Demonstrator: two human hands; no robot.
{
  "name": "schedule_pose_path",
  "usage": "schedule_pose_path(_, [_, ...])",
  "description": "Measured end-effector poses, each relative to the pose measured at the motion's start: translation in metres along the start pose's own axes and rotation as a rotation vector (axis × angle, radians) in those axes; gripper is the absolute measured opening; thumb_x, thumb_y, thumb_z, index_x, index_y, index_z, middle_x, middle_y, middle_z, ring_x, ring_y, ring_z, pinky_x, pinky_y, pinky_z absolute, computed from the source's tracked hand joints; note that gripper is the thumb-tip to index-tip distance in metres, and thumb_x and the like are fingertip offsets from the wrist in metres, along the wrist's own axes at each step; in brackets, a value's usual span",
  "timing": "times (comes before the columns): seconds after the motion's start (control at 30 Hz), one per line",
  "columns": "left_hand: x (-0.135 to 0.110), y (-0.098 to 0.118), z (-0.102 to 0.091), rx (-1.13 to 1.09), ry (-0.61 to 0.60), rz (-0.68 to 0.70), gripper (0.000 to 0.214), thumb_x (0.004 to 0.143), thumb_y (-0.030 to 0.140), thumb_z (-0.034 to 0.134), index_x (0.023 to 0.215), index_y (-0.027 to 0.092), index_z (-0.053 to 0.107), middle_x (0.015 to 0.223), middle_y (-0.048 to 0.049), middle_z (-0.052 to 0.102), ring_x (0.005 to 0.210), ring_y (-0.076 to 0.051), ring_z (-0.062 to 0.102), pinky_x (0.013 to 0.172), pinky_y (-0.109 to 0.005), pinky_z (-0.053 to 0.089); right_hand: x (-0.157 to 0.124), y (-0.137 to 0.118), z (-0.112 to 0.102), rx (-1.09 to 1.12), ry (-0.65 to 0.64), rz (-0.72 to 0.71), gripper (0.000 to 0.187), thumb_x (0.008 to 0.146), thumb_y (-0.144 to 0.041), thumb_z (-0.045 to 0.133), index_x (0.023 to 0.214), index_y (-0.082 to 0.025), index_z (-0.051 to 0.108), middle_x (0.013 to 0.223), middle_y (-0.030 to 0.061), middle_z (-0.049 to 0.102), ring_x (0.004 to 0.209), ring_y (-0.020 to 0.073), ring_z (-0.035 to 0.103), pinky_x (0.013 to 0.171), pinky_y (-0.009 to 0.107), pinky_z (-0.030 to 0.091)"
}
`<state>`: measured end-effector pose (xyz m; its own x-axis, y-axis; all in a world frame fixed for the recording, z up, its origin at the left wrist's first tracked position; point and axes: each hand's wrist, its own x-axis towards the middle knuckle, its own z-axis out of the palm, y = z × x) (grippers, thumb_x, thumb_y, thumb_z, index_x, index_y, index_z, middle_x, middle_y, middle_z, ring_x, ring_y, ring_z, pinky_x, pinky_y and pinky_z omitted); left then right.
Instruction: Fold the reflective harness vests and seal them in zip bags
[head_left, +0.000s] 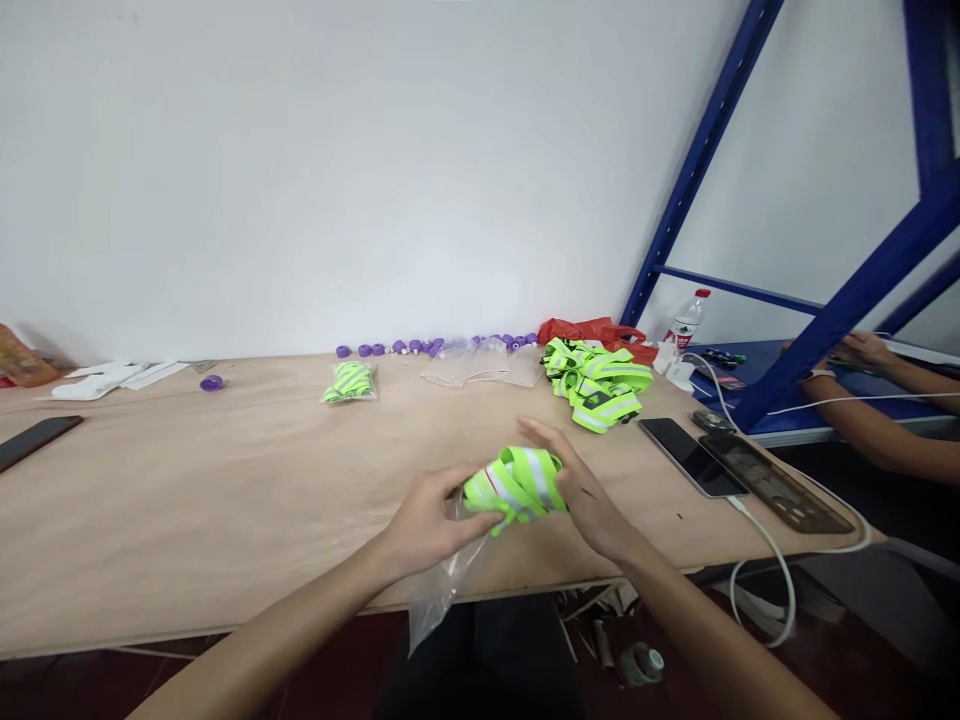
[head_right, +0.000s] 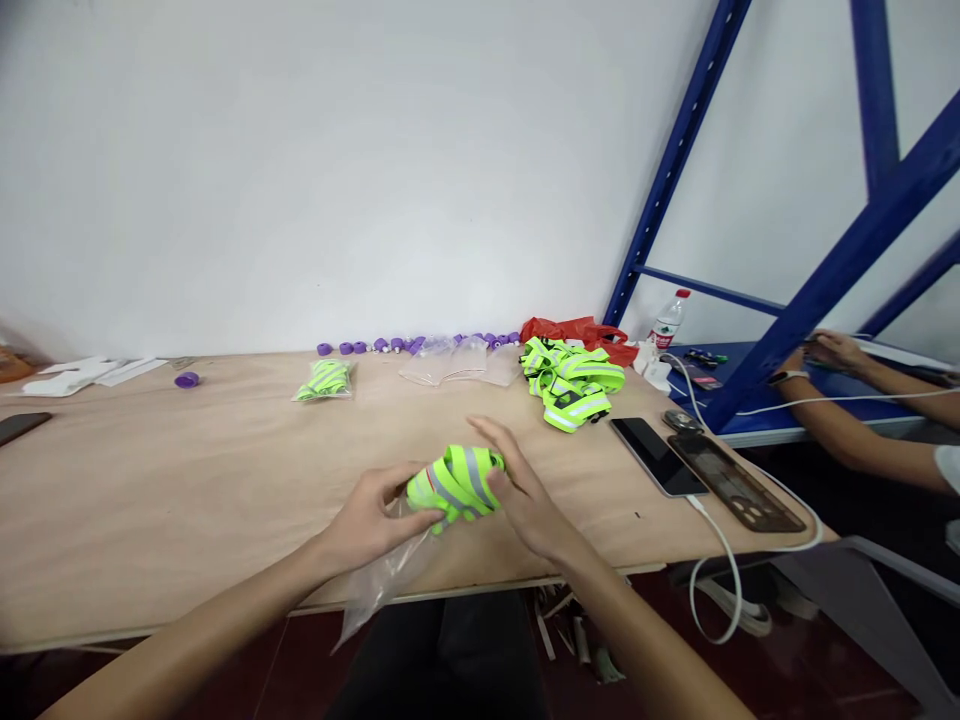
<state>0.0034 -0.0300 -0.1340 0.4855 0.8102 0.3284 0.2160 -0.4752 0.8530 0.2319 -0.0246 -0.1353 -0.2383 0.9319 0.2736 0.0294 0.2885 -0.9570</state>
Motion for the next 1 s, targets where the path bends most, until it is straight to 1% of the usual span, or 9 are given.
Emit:
schedule_pose_path(0.07, [0.003,0.005,0.002,-0.3,0.008,-0.173,0.043,0.084,0.038,0.075,0.119,0.014,0.066,0.111,-0.0112,0.074,0.102,-0.028,0.069,0.089,-0.037,0.054,0.006,-0.017,-0.007,-0.158,-0.139,-0.085,0.088,0.07,-0.067,0.076,0.143,-0.026,0.048,0.146,0.0112,0.05,0.136,0.033,0.046,0.112,0.043,0.038])
schedule_pose_path(0.2, [0.004,0.008,-0.007,-0.64,-0.174,-0.248,0.052,0.084,0.039,0.075,0.129,0.016,0.06,0.12,-0.0115,0.07,0.111,-0.028,0.065,0.097,-0.039,0.049,0.015,-0.039,-0.01,-0.334,-0.149,-0.101,0.058,0.076,-0.035,0.079,0.129,-0.023,0.058,0.131,0.0077,0.061,0.124,0.0274,0.056,0.105,0.038,0.045])
schedule_pose_path(0.27, [0.003,0.01,-0.013,-0.648,-0.298,-0.251,0.051,0.085,0.038,0.074,0.129,0.017,0.061,0.126,-0.0115,0.068,0.119,-0.029,0.061,0.105,-0.042,0.044,0.018,-0.044,-0.008,-0.31,-0.178,-0.079,0.05,0.076,-0.029,0.077,0.123,-0.023,0.061,0.125,0.0063,0.064,0.118,0.0259,0.059,0.1,0.037,0.048])
schedule_pose_path(0.33, [0.003,0.013,-0.017,-0.584,-0.349,-0.248,0.052,0.081,0.035,0.077,0.128,0.017,0.062,0.129,-0.011,0.066,0.122,-0.029,0.059,0.107,-0.044,0.042,0.021,-0.045,-0.006,-0.275,-0.201,-0.043,0.048,0.075,-0.028,0.078,0.12,-0.023,0.063,0.121,0.0052,0.066,0.112,0.0251,0.061,0.096,0.037,0.05])
schedule_pose_path(0.5, [0.002,0.017,-0.01,-0.411,-0.247,-0.35,0.063,0.067,0.024,0.088,0.124,0.019,0.063,0.123,-0.0089,0.07,0.112,-0.028,0.064,0.096,-0.04,0.05,0.027,-0.043,-0.004,-0.229,-0.205,0.004,0.049,0.074,-0.034,0.08,0.118,-0.022,0.064,0.116,0.0046,0.068,0.106,0.0255,0.064,0.092,0.038,0.052])
schedule_pose_path(0.63, [0.001,0.015,-0.001,-0.427,-0.193,-0.401,0.046,0.07,0.032,0.086,0.11,0.016,0.07,0.109,-0.0083,0.075,0.1,-0.027,0.069,0.089,-0.037,0.053,0.027,-0.042,-0.003,-0.275,-0.261,-0.015,0.049,0.075,-0.033,0.079,0.121,-0.022,0.063,0.12,0.005,0.067,0.109,0.0253,0.063,0.095,0.038,0.051])
schedule_pose_path(0.77, [0.002,0.009,0.004,-0.441,-0.121,-0.405,0.044,0.077,0.038,0.081,0.112,0.015,0.071,0.11,-0.0094,0.075,0.099,-0.027,0.07,0.088,-0.037,0.054,0.023,-0.042,0.004,-0.371,-0.359,-0.008,0.055,0.074,-0.032,0.081,0.125,-0.023,0.061,0.118,0.0036,0.069,0.106,0.0246,0.064,0.092,0.035,0.051])
schedule_pose_path(0.87, [0.002,0.004,0.005,-0.455,-0.063,-0.404,0.043,0.078,0.039,0.08,0.112,0.014,0.07,0.11,-0.0103,0.075,0.098,-0.027,0.07,0.087,-0.037,0.055,0.023,-0.039,0.008,-0.381,-0.37,-0.029,0.049,0.079,-0.033,0.078,0.124,-0.023,0.062,0.116,0.0027,0.07,0.104,0.0236,0.065,0.09,0.035,0.051])
schedule_pose_path(1.0, [-0.003,-0.001,0.002,-0.526,-0.218,-0.374,0.044,0.074,0.033,0.083,0.112,0.015,0.069,0.111,-0.0097,0.074,0.099,-0.024,0.069,0.089,-0.037,0.054,0.025,-0.029,0.011,-0.334,-0.382,-0.087,0.036,0.092,-0.033,0.063,0.126,-0.022,0.063,0.121,0.0047,0.069,0.109,0.0222,0.064,0.094,0.035,0.049])
